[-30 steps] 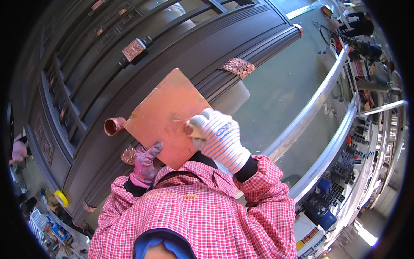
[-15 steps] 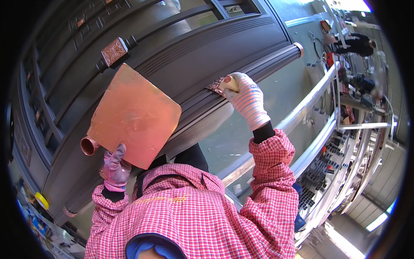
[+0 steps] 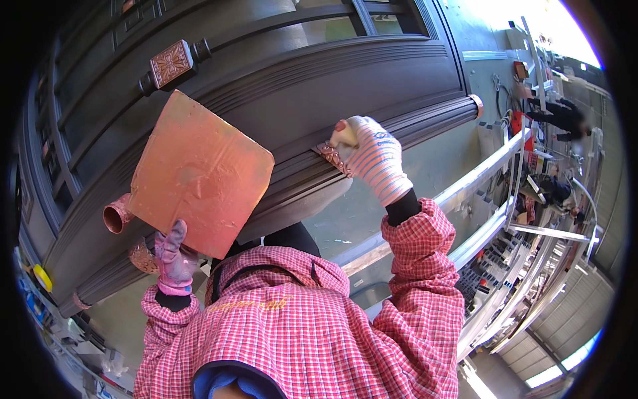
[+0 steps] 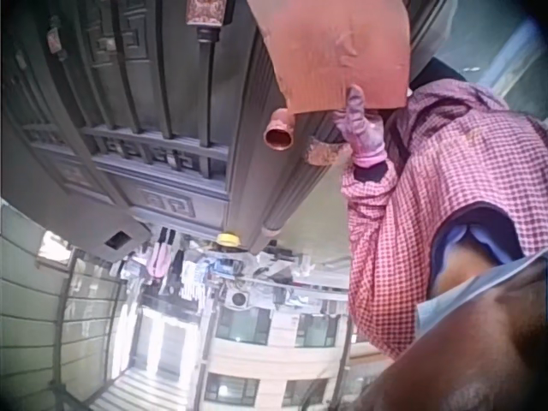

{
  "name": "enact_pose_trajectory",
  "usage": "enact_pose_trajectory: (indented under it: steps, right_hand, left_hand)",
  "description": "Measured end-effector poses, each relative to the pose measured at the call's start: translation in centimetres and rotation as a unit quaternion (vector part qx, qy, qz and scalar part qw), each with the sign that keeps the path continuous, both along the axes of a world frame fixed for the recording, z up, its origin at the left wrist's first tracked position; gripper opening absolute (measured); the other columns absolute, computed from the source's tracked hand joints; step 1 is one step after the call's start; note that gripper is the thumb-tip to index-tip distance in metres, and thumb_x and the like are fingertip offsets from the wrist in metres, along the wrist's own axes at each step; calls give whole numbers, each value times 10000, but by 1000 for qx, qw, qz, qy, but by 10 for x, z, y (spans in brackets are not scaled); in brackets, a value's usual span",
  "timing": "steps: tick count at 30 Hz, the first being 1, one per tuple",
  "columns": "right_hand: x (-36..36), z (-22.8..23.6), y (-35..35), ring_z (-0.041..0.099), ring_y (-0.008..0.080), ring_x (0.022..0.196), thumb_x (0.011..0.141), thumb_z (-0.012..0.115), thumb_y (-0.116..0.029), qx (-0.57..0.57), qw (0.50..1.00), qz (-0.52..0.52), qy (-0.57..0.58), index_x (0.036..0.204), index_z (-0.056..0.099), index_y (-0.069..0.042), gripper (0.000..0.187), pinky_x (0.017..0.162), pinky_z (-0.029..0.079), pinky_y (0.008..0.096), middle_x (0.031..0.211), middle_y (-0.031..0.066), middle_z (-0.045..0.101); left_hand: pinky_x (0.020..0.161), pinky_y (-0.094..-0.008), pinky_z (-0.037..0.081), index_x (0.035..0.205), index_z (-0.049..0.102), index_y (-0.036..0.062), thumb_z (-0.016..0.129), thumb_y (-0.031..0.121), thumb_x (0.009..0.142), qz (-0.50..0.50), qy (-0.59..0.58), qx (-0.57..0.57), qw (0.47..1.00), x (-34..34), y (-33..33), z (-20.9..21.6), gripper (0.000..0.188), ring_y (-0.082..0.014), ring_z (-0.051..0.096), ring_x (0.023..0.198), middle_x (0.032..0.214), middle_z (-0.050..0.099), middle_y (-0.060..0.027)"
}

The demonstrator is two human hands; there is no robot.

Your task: The person applies a reddish-brown adhesive from a small container onto a large dark wooden door using a small applicator. They work on the recessed decorative panels and the door frame, moving methodically across the surface.

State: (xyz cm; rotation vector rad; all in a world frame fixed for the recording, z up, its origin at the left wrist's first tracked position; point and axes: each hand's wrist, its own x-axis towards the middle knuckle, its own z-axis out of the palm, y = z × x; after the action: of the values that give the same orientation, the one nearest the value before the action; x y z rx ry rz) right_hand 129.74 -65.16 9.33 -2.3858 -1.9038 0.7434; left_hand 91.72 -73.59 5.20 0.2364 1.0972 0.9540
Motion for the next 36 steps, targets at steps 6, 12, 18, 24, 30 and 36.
enact_pose_trajectory:
  steps: [6, 12, 18, 24, 30, 36]
  right_hand:
    - [13, -7, 16, 675, 333, 929, 800, 711, -217, -59, 996, 37, -64, 1059, 650, -83, 297, 826, 546, 403, 980, 140, 681]
    - [14, -7, 35, 679, 330, 942, 784, 713, -214, -115, 984, 76, -115, 1064, 666, -89, 310, 828, 546, 404, 986, 135, 695]
    - [11, -2, 43, 689, 334, 903, 789, 702, -212, -157, 971, 109, -142, 1050, 668, -91, 289, 805, 558, 399, 972, 145, 699]
    - [1, -1, 31, 690, 325, 878, 777, 715, -211, -150, 982, 100, -56, 1040, 675, -90, 292, 792, 557, 389, 945, 142, 697]
    - [3, 1, 21, 682, 324, 882, 747, 723, -208, -131, 987, 88, -3, 993, 676, -103, 272, 781, 551, 391, 897, 120, 683]
    - [22, -2, 19, 676, 325, 894, 772, 719, -226, -88, 991, 69, -68, 1021, 659, -101, 285, 793, 551, 397, 947, 126, 679]
  left_hand:
    - [940, -434, 540, 1368, 519, 97, 685, 132, 914, 17, 13, -21, 1000, 5, 3, -2, 484, -239, 619, 1131, 1299, 592, -62]
    - [942, -451, 546, 1367, 518, 98, 682, 139, 918, 10, -2, -22, 1000, 3, 6, -5, 479, -252, 622, 1134, 1294, 596, -68]
    - [939, -461, 549, 1356, 523, 95, 678, 149, 917, 15, -26, -12, 999, 2, 9, -9, 469, -258, 626, 1131, 1291, 596, -67]
    - [930, -449, 546, 1360, 518, 79, 684, 154, 910, 6, -4, -15, 1000, 7, 18, -5, 485, -254, 623, 1131, 1288, 594, -72]
    - [937, -449, 539, 1383, 503, 69, 699, 169, 901, 4, 10, -13, 1000, 10, 25, -3, 529, -252, 617, 1138, 1296, 589, -80]
    - [951, -445, 532, 1382, 505, 71, 698, 164, 903, -1, 3, -23, 1000, 16, 30, 4, 525, -248, 613, 1150, 1305, 586, -80]
